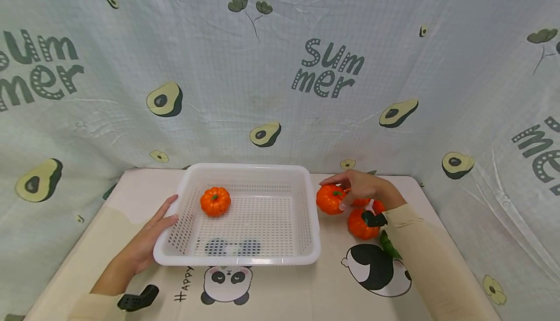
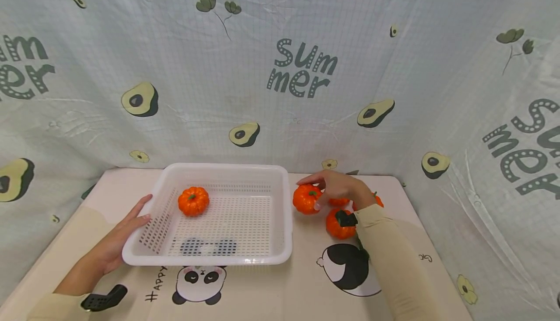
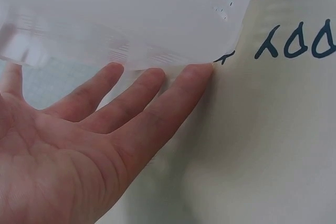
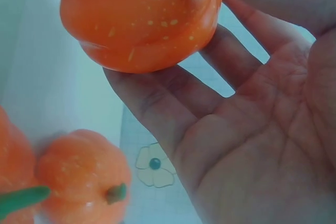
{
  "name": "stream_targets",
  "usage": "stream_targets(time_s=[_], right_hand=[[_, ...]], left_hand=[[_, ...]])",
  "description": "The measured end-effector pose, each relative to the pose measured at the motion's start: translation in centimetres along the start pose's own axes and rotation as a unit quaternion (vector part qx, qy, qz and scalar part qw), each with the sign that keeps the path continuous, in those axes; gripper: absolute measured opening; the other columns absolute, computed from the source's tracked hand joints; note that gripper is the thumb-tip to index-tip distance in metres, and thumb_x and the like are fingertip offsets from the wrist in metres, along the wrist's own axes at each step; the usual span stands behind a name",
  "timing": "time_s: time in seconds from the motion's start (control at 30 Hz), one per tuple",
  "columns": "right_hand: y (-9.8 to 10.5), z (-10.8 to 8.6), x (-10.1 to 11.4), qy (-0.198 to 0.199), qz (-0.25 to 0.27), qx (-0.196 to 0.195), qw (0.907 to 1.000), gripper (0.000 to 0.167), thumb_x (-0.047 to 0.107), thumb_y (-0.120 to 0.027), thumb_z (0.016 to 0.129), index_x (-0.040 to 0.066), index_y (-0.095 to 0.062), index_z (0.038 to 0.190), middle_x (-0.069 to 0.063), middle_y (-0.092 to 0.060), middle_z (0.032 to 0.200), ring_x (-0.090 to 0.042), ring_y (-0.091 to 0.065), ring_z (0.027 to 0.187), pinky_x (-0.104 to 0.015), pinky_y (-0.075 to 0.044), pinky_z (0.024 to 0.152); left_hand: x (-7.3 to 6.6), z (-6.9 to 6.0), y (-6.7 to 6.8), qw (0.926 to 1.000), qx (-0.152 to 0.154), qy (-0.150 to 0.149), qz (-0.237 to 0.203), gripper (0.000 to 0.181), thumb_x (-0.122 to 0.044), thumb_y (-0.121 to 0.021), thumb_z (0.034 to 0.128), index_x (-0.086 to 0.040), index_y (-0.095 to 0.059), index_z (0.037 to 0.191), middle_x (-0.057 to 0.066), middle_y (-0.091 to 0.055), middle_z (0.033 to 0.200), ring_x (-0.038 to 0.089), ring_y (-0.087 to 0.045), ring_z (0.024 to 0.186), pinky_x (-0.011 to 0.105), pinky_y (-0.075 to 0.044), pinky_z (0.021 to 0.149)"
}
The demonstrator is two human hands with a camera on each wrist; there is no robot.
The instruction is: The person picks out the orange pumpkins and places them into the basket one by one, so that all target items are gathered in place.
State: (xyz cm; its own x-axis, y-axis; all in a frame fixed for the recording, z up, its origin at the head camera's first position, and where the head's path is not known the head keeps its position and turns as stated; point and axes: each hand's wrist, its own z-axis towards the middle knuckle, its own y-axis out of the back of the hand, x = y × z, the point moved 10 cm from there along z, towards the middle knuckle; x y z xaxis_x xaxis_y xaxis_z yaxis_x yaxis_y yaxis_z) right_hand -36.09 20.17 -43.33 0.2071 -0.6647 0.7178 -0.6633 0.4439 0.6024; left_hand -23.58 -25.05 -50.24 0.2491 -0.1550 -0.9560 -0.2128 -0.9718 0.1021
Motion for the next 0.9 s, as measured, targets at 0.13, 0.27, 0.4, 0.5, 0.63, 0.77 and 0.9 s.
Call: stream_targets(time_s=[0.13, 0.27, 0.4, 0.5, 0.63, 0.77, 0.9], right_hand=[[0.2, -0.4, 0.2, -0.004, 0.006, 0.005, 1.0, 0.071, 0.006, -0.086, 0.077, 0.017, -0.064, 0.144, -0.01, -0.068, 0.136, -0.027, -0.061, 0.121, -0.038, -0.059, 0.097], [0.4, -0.7, 0.9, 0.012, 0.012, 0.01, 0.9998, 0.071, 0.006, -0.085, 0.077, 0.013, -0.063, 0.145, -0.013, -0.069, 0.135, -0.027, -0.063, 0.119, -0.037, -0.06, 0.095], [0.5, -0.8, 1.8, 0.022, 0.013, 0.013, 0.9996, 0.074, 0.005, -0.084, 0.075, 0.011, -0.061, 0.146, -0.013, -0.068, 0.134, -0.027, -0.062, 0.117, -0.038, -0.06, 0.095], [0.6, -0.8, 2.5, 0.032, 0.014, 0.015, 0.9993, 0.076, 0.004, -0.084, 0.074, 0.012, -0.062, 0.146, -0.013, -0.068, 0.134, -0.027, -0.062, 0.116, -0.039, -0.061, 0.094], [0.7, -0.8, 3.3, 0.045, 0.021, 0.018, 0.9986, 0.075, 0.001, -0.083, 0.073, 0.012, -0.063, 0.145, -0.013, -0.069, 0.132, -0.027, -0.065, 0.112, -0.038, -0.062, 0.091], [0.6, -0.9, 4.2, 0.066, 0.023, 0.022, 0.9973, 0.075, -0.001, -0.081, 0.072, 0.009, -0.062, 0.144, -0.013, -0.071, 0.13, -0.027, -0.068, 0.111, -0.037, -0.062, 0.091], [0.5, -1.1, 5.2, 0.082, 0.017, 0.022, 0.9962, 0.075, 0.001, -0.081, 0.072, 0.007, -0.062, 0.144, -0.012, -0.072, 0.131, -0.025, -0.068, 0.114, -0.038, -0.061, 0.096]], left_hand=[[0.0, 0.0, 0.1, 1.0, -0.001, -0.002, -0.001, 0.068, -0.041, -0.039, 0.1118, -0.043, 0.002, 0.166, 0.019, -0.005, 0.175, 0.04, -0.041, 0.139, 0.047, -0.057, 0.098], [0.0, 0.1, 0.1, 1.0, 0.0, -0.002, -0.003, 0.068, -0.041, -0.039, 0.1119, -0.043, 0.001, 0.166, 0.02, -0.006, 0.175, 0.039, -0.041, 0.138, 0.047, -0.057, 0.098], [0.0, 0.0, 0.1, 1.0, 0.002, -0.001, -0.004, 0.068, -0.041, -0.039, 0.1118, -0.043, 0.002, 0.166, 0.02, -0.006, 0.175, 0.038, -0.044, 0.136, 0.047, -0.058, 0.097], [-0.1, -0.1, 0.2, 1.0, 0.001, -0.003, -0.005, 0.068, -0.041, -0.038, 0.1119, -0.043, 0.002, 0.166, 0.021, -0.007, 0.174, 0.035, -0.046, 0.134, 0.046, -0.059, 0.096], [-0.3, -0.2, 0.2, 0.9999, 0.003, -0.009, -0.01, 0.067, -0.041, -0.037, 0.1122, -0.043, 0.002, 0.166, 0.02, -0.008, 0.174, 0.032, -0.047, 0.132, 0.045, -0.059, 0.095], [-0.3, -0.2, 0.1, 0.9999, 0.005, -0.009, -0.01, 0.067, -0.041, -0.038, 0.1122, -0.043, 0.002, 0.166, 0.02, -0.008, 0.174, 0.032, -0.047, 0.132, 0.046, -0.059, 0.095], [-0.2, -0.1, 0.0, 0.9999, 0.005, -0.009, -0.009, 0.067, -0.041, -0.038, 0.1122, -0.043, 0.001, 0.166, 0.02, -0.007, 0.175, 0.033, -0.046, 0.134, 0.045, -0.059, 0.096]])
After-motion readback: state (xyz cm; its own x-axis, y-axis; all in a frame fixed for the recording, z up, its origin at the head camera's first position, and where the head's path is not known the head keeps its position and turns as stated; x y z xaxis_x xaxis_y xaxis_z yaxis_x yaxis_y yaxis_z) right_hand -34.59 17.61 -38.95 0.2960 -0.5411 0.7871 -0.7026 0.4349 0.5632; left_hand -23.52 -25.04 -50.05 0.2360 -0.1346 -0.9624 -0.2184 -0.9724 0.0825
